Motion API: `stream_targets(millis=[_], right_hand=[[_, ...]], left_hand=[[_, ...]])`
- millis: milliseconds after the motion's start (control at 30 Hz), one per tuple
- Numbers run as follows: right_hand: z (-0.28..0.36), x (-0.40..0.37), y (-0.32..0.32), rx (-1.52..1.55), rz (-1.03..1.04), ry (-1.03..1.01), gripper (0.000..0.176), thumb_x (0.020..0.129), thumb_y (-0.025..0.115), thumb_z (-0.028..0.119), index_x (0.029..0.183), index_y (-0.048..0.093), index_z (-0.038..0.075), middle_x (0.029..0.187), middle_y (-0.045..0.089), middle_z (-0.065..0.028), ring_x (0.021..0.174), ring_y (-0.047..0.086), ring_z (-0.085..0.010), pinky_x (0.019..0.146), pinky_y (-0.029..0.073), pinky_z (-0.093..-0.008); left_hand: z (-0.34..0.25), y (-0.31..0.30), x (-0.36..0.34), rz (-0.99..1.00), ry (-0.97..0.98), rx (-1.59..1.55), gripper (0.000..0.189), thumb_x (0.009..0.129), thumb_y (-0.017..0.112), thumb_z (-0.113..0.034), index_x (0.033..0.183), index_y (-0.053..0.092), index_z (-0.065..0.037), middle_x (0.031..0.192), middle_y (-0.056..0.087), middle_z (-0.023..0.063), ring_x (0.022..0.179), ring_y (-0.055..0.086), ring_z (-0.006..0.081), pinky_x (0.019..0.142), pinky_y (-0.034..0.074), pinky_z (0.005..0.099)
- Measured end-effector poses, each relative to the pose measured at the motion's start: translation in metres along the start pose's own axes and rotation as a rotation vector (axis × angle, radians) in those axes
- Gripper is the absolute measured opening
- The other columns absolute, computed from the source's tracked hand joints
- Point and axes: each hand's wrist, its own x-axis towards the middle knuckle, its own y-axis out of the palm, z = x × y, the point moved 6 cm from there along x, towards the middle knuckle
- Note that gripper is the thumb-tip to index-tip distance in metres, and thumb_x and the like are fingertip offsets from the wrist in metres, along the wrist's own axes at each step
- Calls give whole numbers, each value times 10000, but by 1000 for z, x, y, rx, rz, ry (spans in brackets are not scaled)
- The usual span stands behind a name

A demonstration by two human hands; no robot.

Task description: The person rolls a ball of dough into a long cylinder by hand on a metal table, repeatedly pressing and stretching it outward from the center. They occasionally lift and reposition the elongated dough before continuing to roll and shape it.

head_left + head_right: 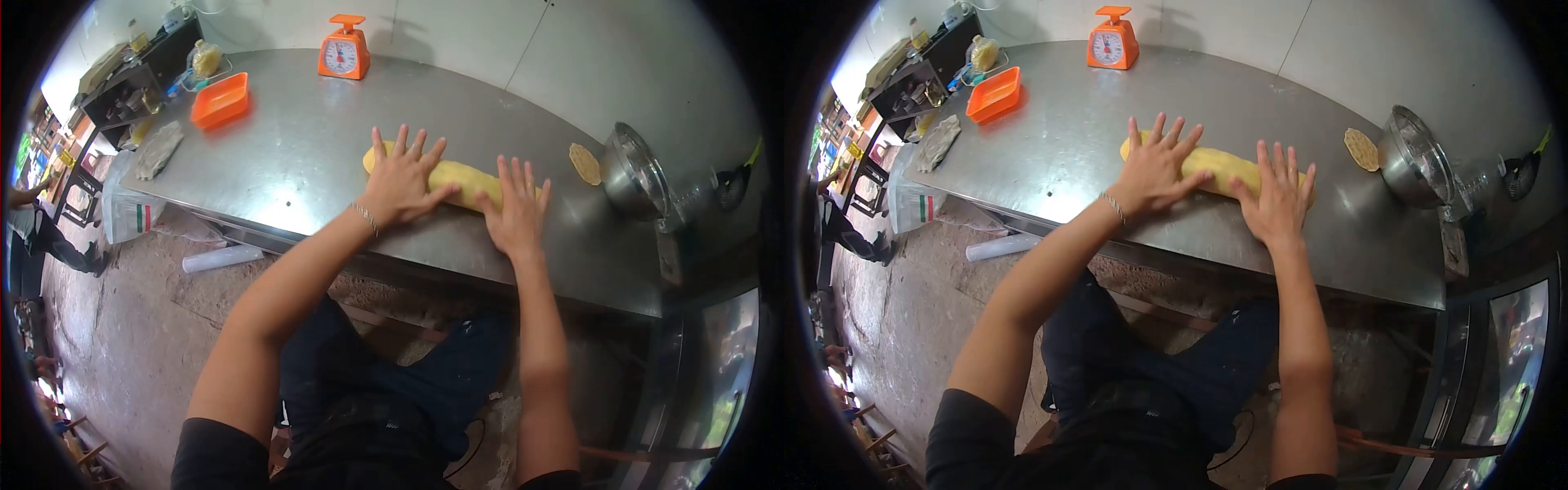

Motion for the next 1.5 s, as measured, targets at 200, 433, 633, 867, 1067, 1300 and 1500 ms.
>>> stream_targets(millis=[200, 433, 633, 867, 1067, 1300, 1500], right_hand=[[-36, 92, 41, 188, 197, 201, 1014, 1042, 286, 901, 1742, 430, 182, 1785, 414, -177, 1700, 286, -358, 1391, 86, -611], [-70, 155, 84, 360, 282, 308, 1095, 988, 306, 956, 1753, 409, 180, 1807, 390, -132, 1713, 253, -351, 1394, 111, -588], [-91, 198, 120, 401, 364, 333, 1141, 957, 324, 981, 1757, 404, 172, 1845, 308, -127, 1728, 197, -361, 1382, 107, -627], [-95, 223, 135, 305, 339, 314, 1114, 972, 340, 961, 1756, 404, 173, 1854, 277, -137, 1728, 184, -380, 1360, 85, -698], [-99, 206, 137, 227, 340, 301, 1056, 1002, 294, 938, 1755, 411, 206, 1851, 285, -137, 1720, 208, -394, 1368, 106, -681], [-66, 147, 88, 199, 453, 307, 949, 1062, 186, 869, 1722, 479, 254, 1828, 341, -135, 1702, 270, -378, 1368, 195, -618], [-43, 94, 46, 177, 350, 245, 896, 1127, 184, 767, 1584, 657, 159, 1694, 546, -174, 1609, 455, -381, 1331, 278, -585]], left_hand=[[33, 35, 96, 489, -137, -162, 1024, 1034, 225, -911, 1629, 600, -167, 1658, 560, 214, 1575, 478, 440, 1181, 359, 779], [60, 92, 161, 643, -277, -258, 1037, 958, 306, -973, 1761, 394, -322, 1890, 139, 95, 1742, 5, 413, 1265, -58, 851], [72, 116, 198, 659, -273, -184, 1129, 879, 426, -1009, 1789, 303, -352, 1899, 98, 36, 1738, -53, 415, 1215, -78, 913], [72, 127, 215, 605, -273, -96, 1176, 836, 484, -1015, 1798, 259, -375, 1900, 87, 17, 1732, -91, 425, 1217, -86, 909], [77, 128, 198, 610, -250, -128, 1134, 926, 395, -986, 1815, 218, -305, 1904, 22, 64, 1749, -64, 348, 1283, -108, 811], [62, 101, 152, 654, -275, -273, 1033, 1000, 303, -917, 1814, 231, -286, 1901, 37, 105, 1752, -44, 339, 1344, -75, 711], [39, 60, 101, 554, -177, -156, 910, 1041, 193, -879, 1711, 488, -340, 1816, 339, 176, 1677, 277, 452, 1319, 219, 686]])
